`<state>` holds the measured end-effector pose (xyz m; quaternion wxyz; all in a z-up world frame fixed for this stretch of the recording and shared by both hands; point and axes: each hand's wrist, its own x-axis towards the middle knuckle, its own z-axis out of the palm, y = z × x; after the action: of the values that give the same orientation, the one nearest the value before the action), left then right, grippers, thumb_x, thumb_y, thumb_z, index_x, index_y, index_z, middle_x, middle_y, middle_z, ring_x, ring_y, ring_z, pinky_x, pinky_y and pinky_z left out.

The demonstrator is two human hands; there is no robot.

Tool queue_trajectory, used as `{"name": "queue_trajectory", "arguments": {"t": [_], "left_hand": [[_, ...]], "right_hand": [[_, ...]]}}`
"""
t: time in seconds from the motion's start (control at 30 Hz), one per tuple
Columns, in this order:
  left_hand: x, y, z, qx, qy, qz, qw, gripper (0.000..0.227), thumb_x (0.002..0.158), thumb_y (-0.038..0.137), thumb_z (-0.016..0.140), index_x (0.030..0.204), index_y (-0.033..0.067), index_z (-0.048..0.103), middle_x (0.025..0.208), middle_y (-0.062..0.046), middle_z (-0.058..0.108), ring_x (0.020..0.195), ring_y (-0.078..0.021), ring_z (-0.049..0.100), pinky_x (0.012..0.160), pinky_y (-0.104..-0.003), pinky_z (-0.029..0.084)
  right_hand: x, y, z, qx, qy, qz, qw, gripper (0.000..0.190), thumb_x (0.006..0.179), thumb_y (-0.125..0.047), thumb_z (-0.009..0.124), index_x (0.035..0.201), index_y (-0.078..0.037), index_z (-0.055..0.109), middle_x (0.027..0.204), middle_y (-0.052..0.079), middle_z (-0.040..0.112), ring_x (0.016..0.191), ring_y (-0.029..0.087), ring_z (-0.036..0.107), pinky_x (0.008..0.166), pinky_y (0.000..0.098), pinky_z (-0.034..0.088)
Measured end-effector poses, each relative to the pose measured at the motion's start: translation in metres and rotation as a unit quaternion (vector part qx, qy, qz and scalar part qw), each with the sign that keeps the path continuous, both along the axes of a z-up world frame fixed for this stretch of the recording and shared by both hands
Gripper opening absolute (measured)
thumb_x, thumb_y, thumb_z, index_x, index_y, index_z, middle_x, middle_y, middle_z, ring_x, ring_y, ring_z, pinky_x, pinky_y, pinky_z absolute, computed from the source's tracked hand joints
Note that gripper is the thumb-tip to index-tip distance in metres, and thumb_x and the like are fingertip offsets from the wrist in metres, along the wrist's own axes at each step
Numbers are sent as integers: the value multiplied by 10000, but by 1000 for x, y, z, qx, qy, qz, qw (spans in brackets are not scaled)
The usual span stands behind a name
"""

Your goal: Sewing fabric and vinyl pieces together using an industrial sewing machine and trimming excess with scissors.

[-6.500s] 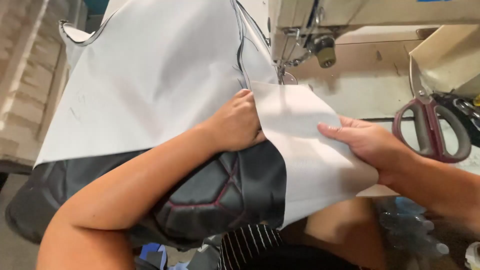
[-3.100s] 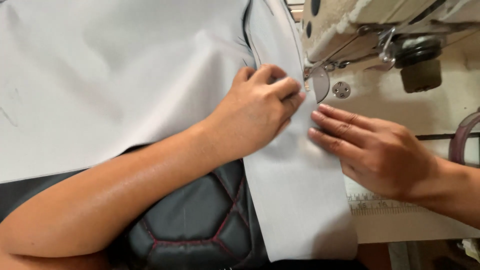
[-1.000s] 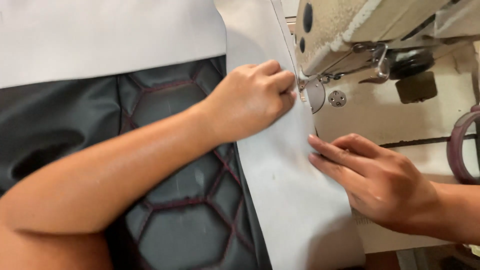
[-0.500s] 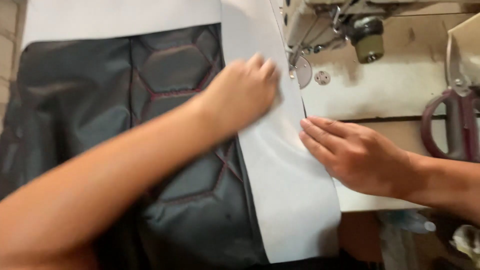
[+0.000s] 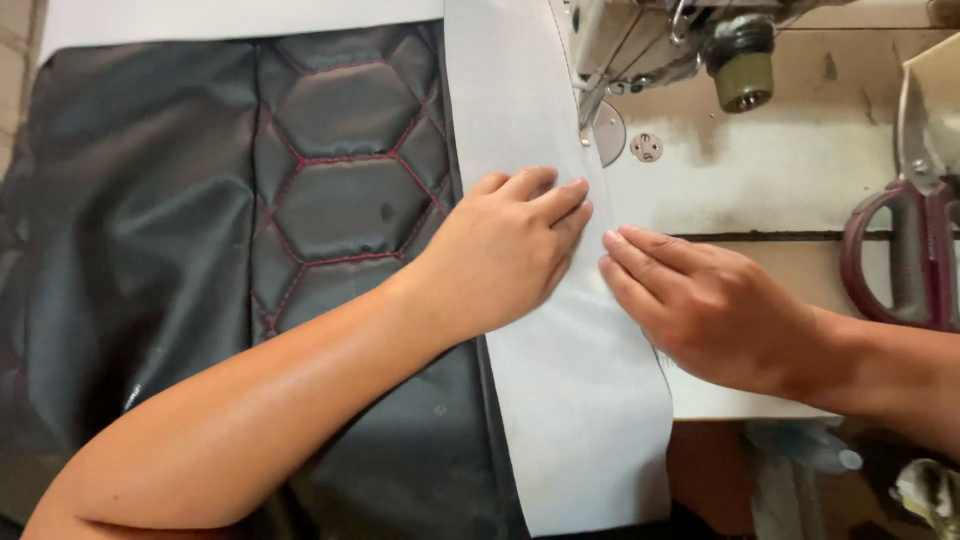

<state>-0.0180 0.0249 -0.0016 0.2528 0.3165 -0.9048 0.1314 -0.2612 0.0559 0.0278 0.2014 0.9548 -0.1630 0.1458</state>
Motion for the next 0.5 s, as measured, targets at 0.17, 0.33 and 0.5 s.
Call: {"name": "queue_trajectory", "arguments": {"t": [0.17,0.33,0.5], "left_hand": [[1,-16,-2,25,6,-3,1000,331,927,283,636,1186,90,708,1277,-3,637,1141,-251,602,805,-395,482],[7,-40,5,12,23,-10,1000,181,908,274,638,986,115,678,1050,16,609,1015,-232,600,721,-389,457],[11,-63,2,-46,33,-23,998,141,979,124,612,841,121,640,949,6,597,878,-242,582,627,-377,447]], "right_hand": [[0,-5,-3,30,-13,-26,999,352,896,83,456,1148,20,693,1256,213,711,1191,330,693,991,403,577],[2,-7,-2,77,-27,-36,996,435,901,85,407,1233,21,681,1318,239,681,1250,346,665,1041,425,544],[10,-14,4,85,-43,15,995,408,1005,2,320,1196,99,667,1267,311,662,1215,434,659,1078,460,535]]}}
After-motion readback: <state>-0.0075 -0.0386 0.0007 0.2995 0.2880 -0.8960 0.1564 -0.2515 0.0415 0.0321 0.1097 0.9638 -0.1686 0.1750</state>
